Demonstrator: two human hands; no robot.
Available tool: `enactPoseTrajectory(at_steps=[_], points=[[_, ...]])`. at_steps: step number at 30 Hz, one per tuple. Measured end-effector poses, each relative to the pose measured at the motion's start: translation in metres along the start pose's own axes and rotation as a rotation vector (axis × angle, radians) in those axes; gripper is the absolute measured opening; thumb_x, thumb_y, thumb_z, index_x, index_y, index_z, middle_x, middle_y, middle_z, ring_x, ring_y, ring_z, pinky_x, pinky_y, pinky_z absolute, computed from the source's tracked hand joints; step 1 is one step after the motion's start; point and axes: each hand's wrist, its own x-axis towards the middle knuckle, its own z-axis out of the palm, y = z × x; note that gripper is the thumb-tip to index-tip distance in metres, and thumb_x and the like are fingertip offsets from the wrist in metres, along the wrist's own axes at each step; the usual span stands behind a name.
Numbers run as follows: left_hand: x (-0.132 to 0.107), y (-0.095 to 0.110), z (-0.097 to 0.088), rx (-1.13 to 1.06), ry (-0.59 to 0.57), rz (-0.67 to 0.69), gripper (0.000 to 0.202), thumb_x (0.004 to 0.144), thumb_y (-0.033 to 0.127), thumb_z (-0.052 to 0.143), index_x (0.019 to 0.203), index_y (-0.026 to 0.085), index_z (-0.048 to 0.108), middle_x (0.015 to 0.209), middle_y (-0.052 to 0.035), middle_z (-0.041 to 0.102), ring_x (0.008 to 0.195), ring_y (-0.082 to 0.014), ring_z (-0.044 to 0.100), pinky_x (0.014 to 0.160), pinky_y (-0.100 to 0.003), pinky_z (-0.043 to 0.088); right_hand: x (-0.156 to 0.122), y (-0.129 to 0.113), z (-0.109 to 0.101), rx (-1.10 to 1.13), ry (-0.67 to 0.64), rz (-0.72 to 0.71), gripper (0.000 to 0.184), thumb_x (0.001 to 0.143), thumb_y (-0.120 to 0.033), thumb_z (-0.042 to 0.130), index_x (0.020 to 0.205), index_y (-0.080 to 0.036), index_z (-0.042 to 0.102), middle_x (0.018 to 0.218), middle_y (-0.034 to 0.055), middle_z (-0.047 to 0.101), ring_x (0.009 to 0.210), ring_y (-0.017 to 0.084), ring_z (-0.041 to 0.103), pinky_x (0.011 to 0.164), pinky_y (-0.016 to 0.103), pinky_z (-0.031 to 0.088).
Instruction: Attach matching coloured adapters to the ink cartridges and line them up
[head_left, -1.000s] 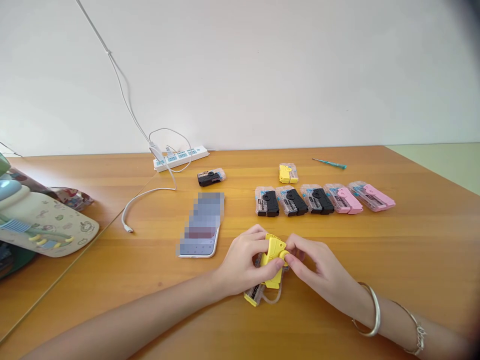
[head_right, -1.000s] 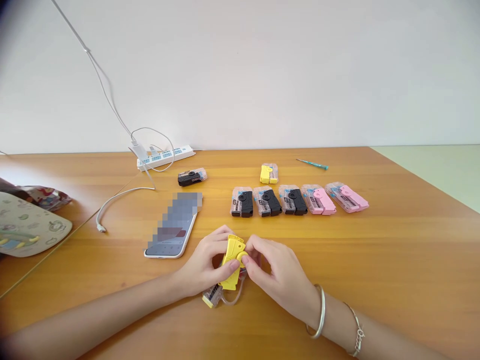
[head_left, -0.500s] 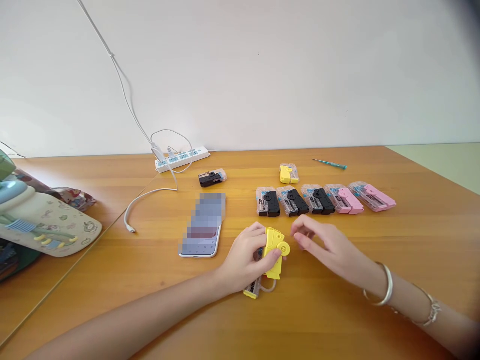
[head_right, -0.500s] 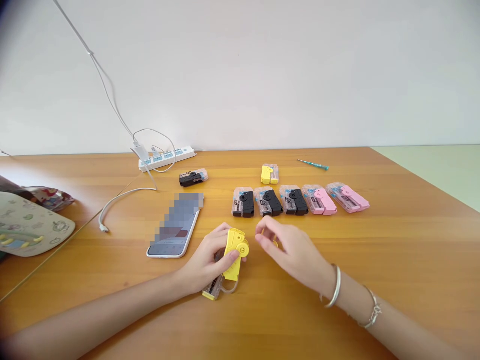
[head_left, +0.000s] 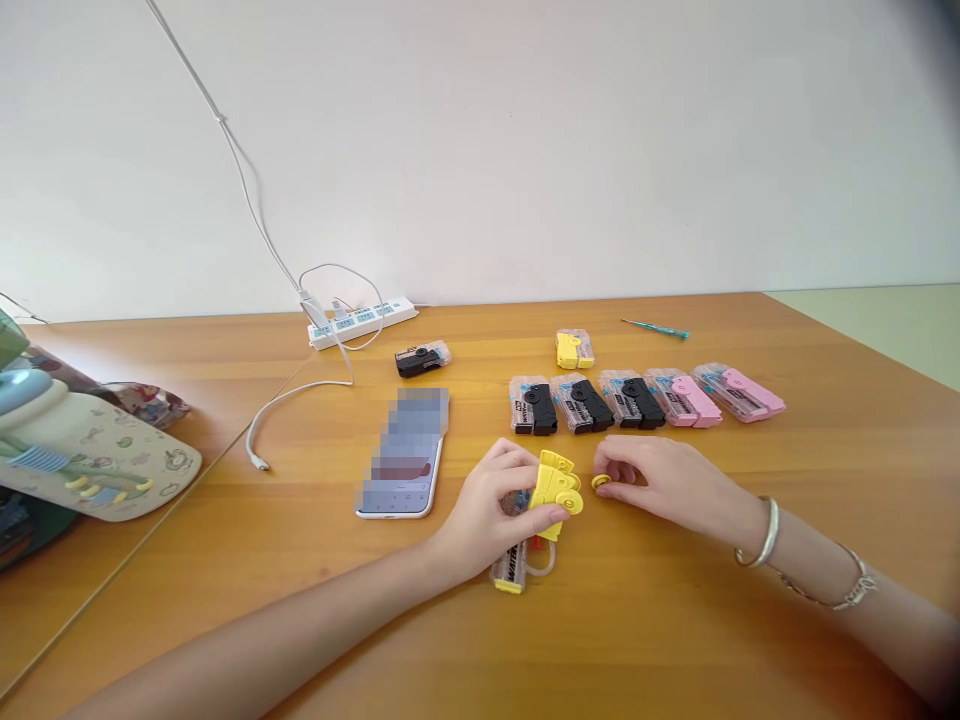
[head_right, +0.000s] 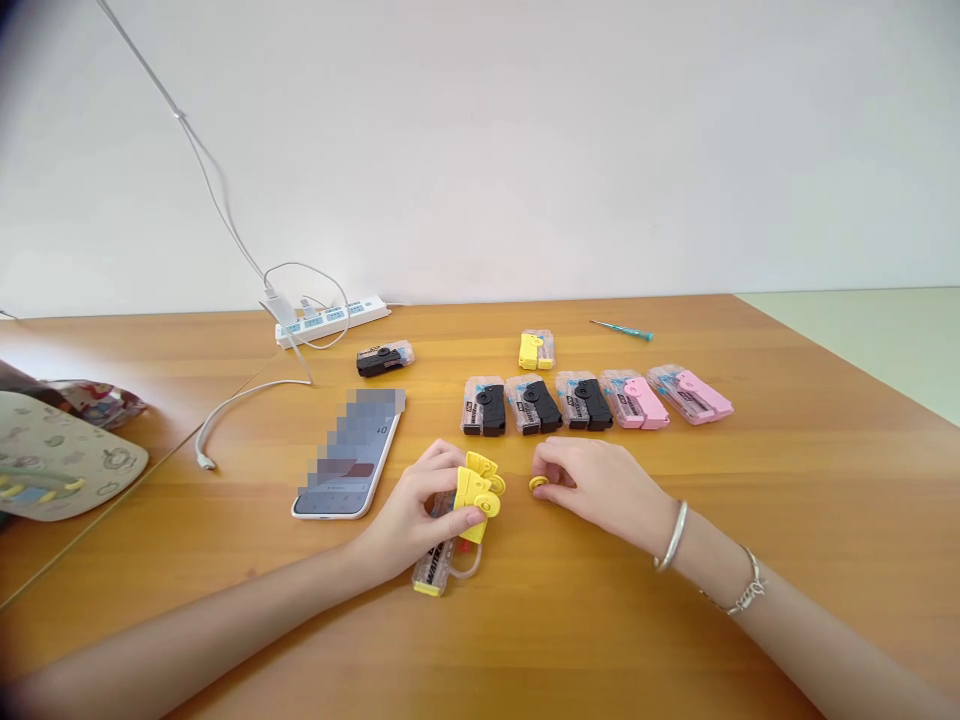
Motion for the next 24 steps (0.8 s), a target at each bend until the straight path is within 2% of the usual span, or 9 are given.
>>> enactPoseTrajectory(at_steps=[3,7,11,19,24], points=[[-0.001,-0.001,0.001,-0.003,0.029,0.025,0.014,0.079,0.033,0.065,0.076,0.021,0.071,0.082,-0.0032,0.062,0.083,-0.0179,0.047,0.075,-0.029,0.043,0.001,-0.006,0.004,0.184,0.054,0.012,0.017,0.083,-0.038,0.052,0.079,-0.024,0.060,0.076,-0.0013,0.068,0.070,0.017,0.061,0.062,0.029,0.044],[-0.001,-0.002,0.003,0.004,0.047,0.051,0.010,0.077,0.030,0.067,0.076,0.022,0.073,0.085,-0.0042,0.061,0.084,-0.0179,0.048,0.076,-0.030,0.045,-0.003,-0.018,0.012,0.429,0.127,-0.058,0.020,0.086,-0.037,0.049,0.084,-0.024,0.064,0.082,-0.0002,0.070,0.074,0.017,0.063,0.067,0.028,0.048],[-0.001,-0.001,0.003,0.014,0.034,0.061,0.007,0.075,0.028,0.070,0.076,0.022,0.073,0.084,-0.0044,0.061,0.085,-0.0177,0.050,0.075,-0.030,0.045,-0.008,-0.027,0.016,0.561,0.200,-0.084,0.021,0.087,-0.037,0.050,0.086,-0.023,0.065,0.079,0.0011,0.070,0.074,0.017,0.064,0.068,0.027,0.050],[-0.002,-0.001,0.004,0.092,0.089,0.072,0.014,0.077,0.034,0.067,0.071,0.022,0.072,0.081,-0.0037,0.061,0.080,-0.0169,0.051,0.070,-0.029,0.046,-0.010,-0.027,0.014,0.576,0.221,-0.159,0.027,0.091,-0.038,0.043,0.085,-0.022,0.064,0.077,0.0008,0.068,0.071,0.014,0.063,0.066,0.024,0.049],[-0.002,0.000,0.003,0.111,0.114,0.084,0.016,0.078,0.036,0.066,0.070,0.023,0.072,0.082,-0.0037,0.061,0.081,-0.0174,0.051,0.071,-0.030,0.046,-0.010,-0.027,0.018,0.537,0.233,-0.185,0.019,0.085,-0.037,0.054,0.091,-0.021,0.062,0.079,0.0013,0.069,0.072,0.015,0.062,0.067,0.025,0.050]])
